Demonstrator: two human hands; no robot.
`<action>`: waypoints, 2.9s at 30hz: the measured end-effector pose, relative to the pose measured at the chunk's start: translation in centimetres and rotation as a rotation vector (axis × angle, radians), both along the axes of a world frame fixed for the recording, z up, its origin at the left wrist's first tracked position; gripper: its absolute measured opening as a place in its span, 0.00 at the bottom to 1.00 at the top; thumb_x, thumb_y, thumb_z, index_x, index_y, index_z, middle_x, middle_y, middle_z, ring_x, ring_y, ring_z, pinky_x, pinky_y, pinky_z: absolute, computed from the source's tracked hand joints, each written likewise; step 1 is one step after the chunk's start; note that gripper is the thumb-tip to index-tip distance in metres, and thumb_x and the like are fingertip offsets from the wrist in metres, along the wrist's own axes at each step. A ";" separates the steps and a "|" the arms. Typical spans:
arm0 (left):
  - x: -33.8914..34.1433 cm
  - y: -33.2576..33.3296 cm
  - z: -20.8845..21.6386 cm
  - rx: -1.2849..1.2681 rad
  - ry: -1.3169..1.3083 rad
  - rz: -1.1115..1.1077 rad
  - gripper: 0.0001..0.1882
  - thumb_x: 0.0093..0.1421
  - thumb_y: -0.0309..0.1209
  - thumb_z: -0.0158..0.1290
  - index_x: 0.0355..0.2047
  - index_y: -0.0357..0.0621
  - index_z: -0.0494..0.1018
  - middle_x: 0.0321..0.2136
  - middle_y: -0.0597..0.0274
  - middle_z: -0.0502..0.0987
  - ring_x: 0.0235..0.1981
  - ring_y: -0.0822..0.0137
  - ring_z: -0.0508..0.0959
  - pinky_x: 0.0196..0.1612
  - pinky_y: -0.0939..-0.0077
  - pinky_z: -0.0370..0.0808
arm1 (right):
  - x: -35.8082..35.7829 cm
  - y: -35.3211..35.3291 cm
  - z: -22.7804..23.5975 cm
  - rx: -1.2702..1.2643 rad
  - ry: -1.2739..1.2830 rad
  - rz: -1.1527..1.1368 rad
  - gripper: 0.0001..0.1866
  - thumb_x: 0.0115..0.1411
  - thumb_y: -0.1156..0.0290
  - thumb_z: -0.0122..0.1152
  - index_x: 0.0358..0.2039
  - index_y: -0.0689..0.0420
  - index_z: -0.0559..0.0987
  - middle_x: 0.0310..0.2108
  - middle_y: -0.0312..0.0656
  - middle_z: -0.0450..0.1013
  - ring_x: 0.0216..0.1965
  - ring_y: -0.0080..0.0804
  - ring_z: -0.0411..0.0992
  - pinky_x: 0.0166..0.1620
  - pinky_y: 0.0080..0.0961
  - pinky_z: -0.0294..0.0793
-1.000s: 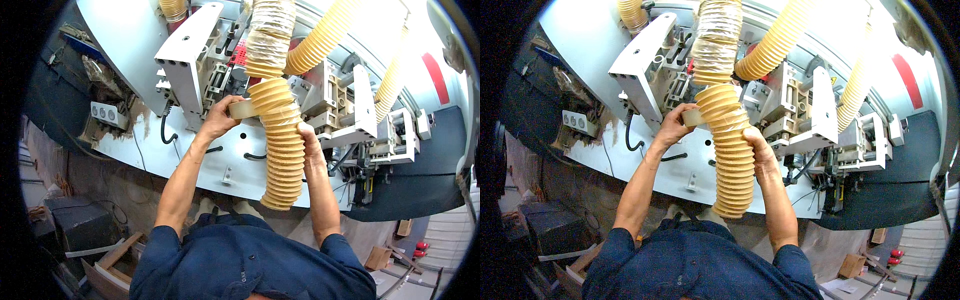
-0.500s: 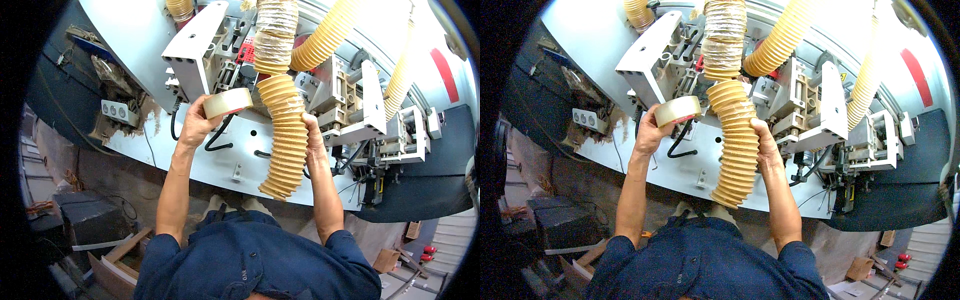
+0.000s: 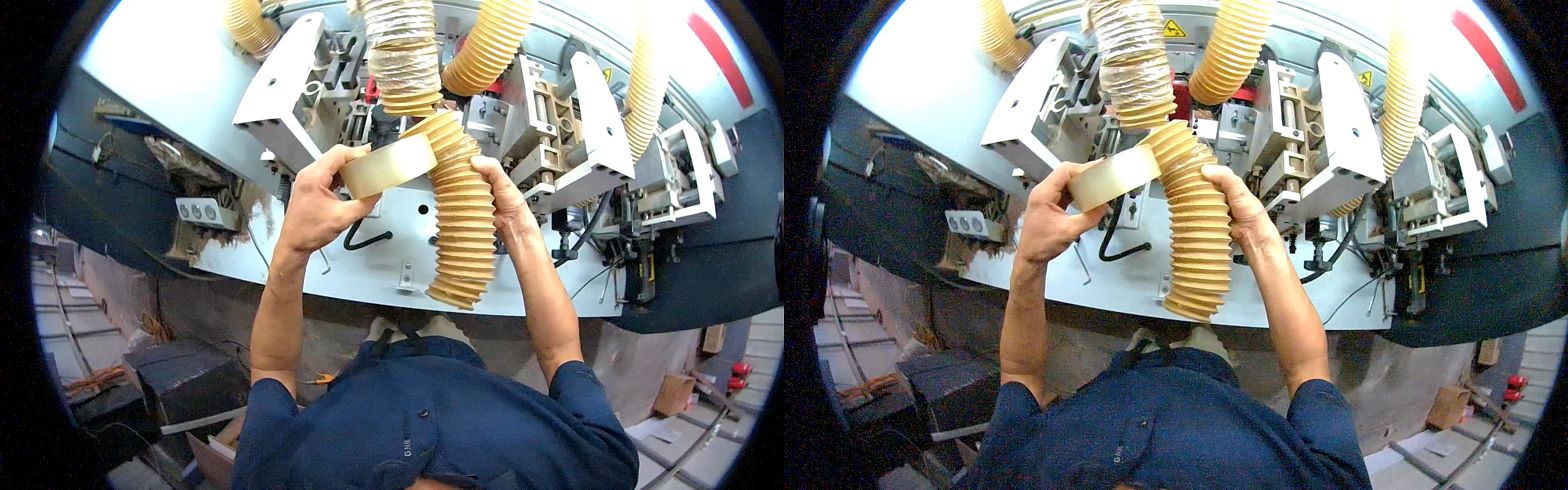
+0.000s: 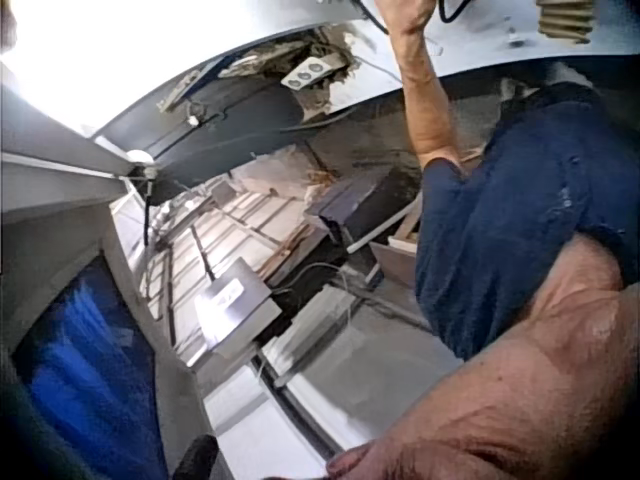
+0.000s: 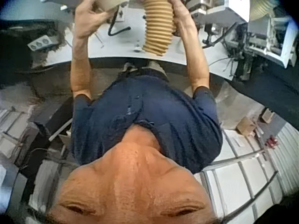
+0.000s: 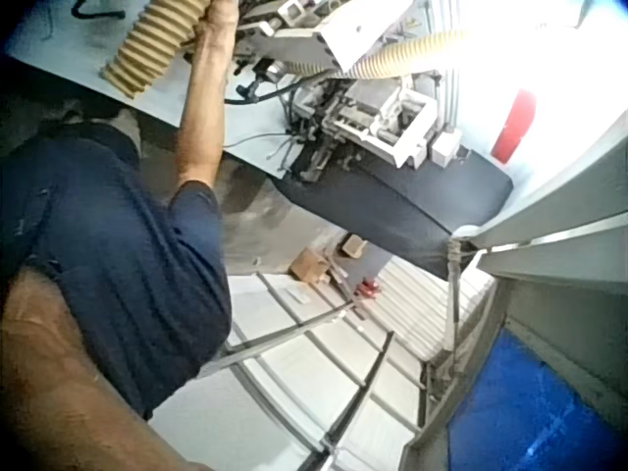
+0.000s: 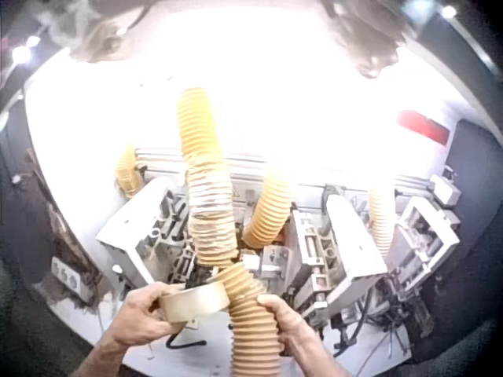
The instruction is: The person applies tape to the connection point of a yellow corrugated hose above a woodworking machine using a roll of tape.
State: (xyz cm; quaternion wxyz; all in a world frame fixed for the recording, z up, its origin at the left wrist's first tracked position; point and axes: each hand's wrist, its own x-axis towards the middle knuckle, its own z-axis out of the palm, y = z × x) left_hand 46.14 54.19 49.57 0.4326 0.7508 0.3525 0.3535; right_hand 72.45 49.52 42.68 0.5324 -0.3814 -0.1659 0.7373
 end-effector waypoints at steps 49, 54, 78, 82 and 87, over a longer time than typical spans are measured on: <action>15.2 4.6 1.6 0.581 0.134 -0.411 0.21 0.43 0.34 0.67 0.34 0.37 0.71 0.26 0.56 0.75 0.30 0.65 0.76 0.34 0.72 0.73 | -0.4 1.5 1.8 0.365 -0.791 0.067 0.29 0.48 0.71 0.66 0.50 0.66 0.69 0.42 0.44 0.73 0.43 0.31 0.73 0.44 0.27 0.75; 17.0 6.1 1.7 0.649 0.230 -0.314 0.26 0.43 0.43 0.68 0.32 0.38 0.68 0.26 0.51 0.75 0.27 0.54 0.77 0.31 0.65 0.74 | -0.7 1.6 0.1 0.387 -0.820 0.029 0.31 0.46 0.71 0.67 0.50 0.67 0.68 0.44 0.47 0.73 0.46 0.34 0.72 0.51 0.32 0.72; 20.5 6.6 2.1 0.658 0.424 -0.214 0.33 0.38 0.53 0.67 0.29 0.35 0.69 0.27 0.45 0.77 0.32 0.48 0.79 0.36 0.60 0.75 | -0.7 2.6 0.6 0.462 -1.052 0.109 0.41 0.41 0.59 0.71 0.53 0.68 0.65 0.45 0.52 0.72 0.48 0.39 0.71 0.54 0.33 0.69; 20.5 7.5 2.0 0.570 0.448 -0.281 0.40 0.35 0.63 0.64 0.28 0.33 0.71 0.27 0.43 0.77 0.32 0.47 0.79 0.38 0.59 0.75 | -0.6 2.4 0.8 0.429 -1.161 0.127 0.42 0.39 0.57 0.71 0.50 0.70 0.66 0.44 0.53 0.73 0.47 0.40 0.73 0.53 0.32 0.70; 22.0 8.3 2.9 0.421 0.744 -0.239 0.35 0.34 0.66 0.62 0.23 0.43 0.81 0.21 0.59 0.79 0.30 0.57 0.80 0.36 0.61 0.76 | -1.9 2.1 0.9 0.331 -1.381 0.105 0.46 0.37 0.49 0.70 0.49 0.70 0.65 0.43 0.58 0.73 0.47 0.49 0.73 0.53 0.35 0.69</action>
